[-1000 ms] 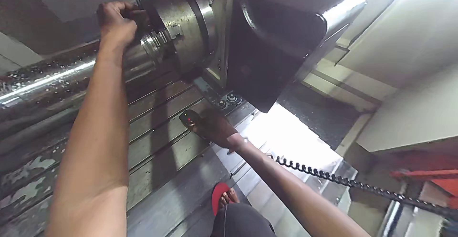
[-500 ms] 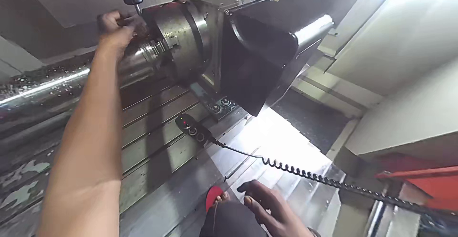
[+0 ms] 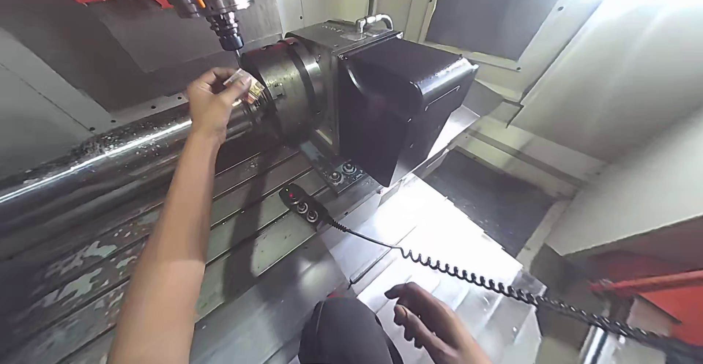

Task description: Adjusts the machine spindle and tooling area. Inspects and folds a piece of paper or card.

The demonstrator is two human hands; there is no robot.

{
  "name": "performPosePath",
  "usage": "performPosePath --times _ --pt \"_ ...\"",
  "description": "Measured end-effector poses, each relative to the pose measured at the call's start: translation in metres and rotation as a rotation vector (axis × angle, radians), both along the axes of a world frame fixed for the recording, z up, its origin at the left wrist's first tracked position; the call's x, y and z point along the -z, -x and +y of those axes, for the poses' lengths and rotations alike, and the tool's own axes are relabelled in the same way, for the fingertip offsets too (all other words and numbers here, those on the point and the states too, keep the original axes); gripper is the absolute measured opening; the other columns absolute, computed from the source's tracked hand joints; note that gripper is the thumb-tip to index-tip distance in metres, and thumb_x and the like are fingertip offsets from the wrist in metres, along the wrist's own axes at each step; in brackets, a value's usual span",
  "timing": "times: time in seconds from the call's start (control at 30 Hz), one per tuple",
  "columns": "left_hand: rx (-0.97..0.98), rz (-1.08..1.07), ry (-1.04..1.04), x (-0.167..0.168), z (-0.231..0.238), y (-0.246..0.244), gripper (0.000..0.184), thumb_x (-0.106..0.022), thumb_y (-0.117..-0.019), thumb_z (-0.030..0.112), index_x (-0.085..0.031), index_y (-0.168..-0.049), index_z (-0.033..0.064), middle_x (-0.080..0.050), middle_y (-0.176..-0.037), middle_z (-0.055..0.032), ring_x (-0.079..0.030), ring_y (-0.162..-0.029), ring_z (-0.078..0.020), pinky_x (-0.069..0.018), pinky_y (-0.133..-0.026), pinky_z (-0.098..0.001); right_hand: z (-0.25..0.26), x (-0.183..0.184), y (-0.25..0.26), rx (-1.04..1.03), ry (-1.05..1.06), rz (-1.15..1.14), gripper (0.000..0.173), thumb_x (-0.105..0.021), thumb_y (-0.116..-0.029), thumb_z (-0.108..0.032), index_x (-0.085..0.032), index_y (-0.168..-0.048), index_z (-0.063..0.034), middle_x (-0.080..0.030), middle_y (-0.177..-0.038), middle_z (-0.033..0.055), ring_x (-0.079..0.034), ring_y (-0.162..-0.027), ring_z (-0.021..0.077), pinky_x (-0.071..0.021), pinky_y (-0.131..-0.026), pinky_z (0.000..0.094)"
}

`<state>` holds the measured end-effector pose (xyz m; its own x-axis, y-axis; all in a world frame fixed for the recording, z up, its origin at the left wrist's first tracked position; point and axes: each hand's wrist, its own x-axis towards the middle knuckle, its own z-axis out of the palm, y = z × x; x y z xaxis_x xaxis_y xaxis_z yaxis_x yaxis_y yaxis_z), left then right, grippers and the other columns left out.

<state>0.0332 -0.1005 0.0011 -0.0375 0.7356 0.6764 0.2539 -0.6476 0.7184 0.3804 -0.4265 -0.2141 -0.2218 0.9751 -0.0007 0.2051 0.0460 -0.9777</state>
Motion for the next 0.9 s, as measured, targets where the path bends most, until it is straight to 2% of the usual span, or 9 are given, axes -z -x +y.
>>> performPosePath --times 0.2,0.43,0.53,0.67,0.9 --pt "0.108 -0.012 -0.039 -0.007 -0.063 -0.02 0.016 -0.075 -0.0886 0.007 -0.067 -0.102 0.0097 -0.071 -0.094 0.0055 -0.071 -0.084 -0.0071 -0.0623 -0.079 -0.0291 -0.01 -0.006 0.003 -0.041 -0.021 0.006 0.032 -0.057 -0.1048 -0.024 -0.064 -0.126 -0.0012 -0.071 -0.09 0.0068 -0.067 -0.071 0.0128 -0.0584 -0.063 0.0317" --pt "0.237 -0.006 -0.049 -0.014 -0.132 -0.04 0.018 -0.074 -0.0895 0.004 -0.067 -0.102 0.0136 -0.071 -0.09 0.005 -0.07 -0.077 -0.0066 -0.0617 -0.072 -0.0244 -0.024 -0.022 0.003 -0.042 -0.033 0.012 0.031 -0.055 -0.1057 -0.021 -0.063 -0.125 0.0017 -0.071 -0.09 0.008 -0.068 -0.072 0.0132 -0.0587 -0.064 0.0323" --pt "0.275 -0.012 -0.068 -0.015 -0.149 -0.049 0.016 -0.075 -0.089 0.004 -0.068 -0.102 0.0109 -0.071 -0.091 0.0019 -0.069 -0.077 -0.0087 -0.0616 -0.07 -0.0254 -0.029 -0.026 0.002 -0.047 -0.047 0.017 0.031 -0.055 -0.1061 -0.022 -0.063 -0.125 0.0016 -0.071 -0.09 0.0085 -0.068 -0.073 0.0135 -0.0588 -0.064 0.0325" --pt "0.325 0.013 -0.141 -0.019 -0.173 -0.059 0.014 -0.077 -0.0885 0.007 -0.068 -0.099 0.0109 -0.071 -0.091 0.003 -0.069 -0.08 -0.0083 -0.0615 -0.075 -0.0256 -0.037 -0.035 0.001 -0.042 -0.097 0.016 0.031 -0.055 -0.1064 -0.021 -0.063 -0.125 0.003 -0.07 -0.089 0.0087 -0.068 -0.073 0.0126 -0.0584 -0.065 0.0315" --pt "0.426 0.056 -0.201 -0.025 -0.208 -0.071 0.017 -0.08 -0.0874 0.014 -0.068 -0.099 0.0114 -0.071 -0.09 0.0019 -0.069 -0.077 -0.0088 -0.0618 -0.071 -0.0253 -0.044 -0.054 0.003 -0.05 -0.144 0.046 0.031 -0.056 -0.1066 -0.023 -0.064 -0.125 0.0013 -0.071 -0.092 0.008 -0.068 -0.075 0.0123 -0.0591 -0.066 0.0315"
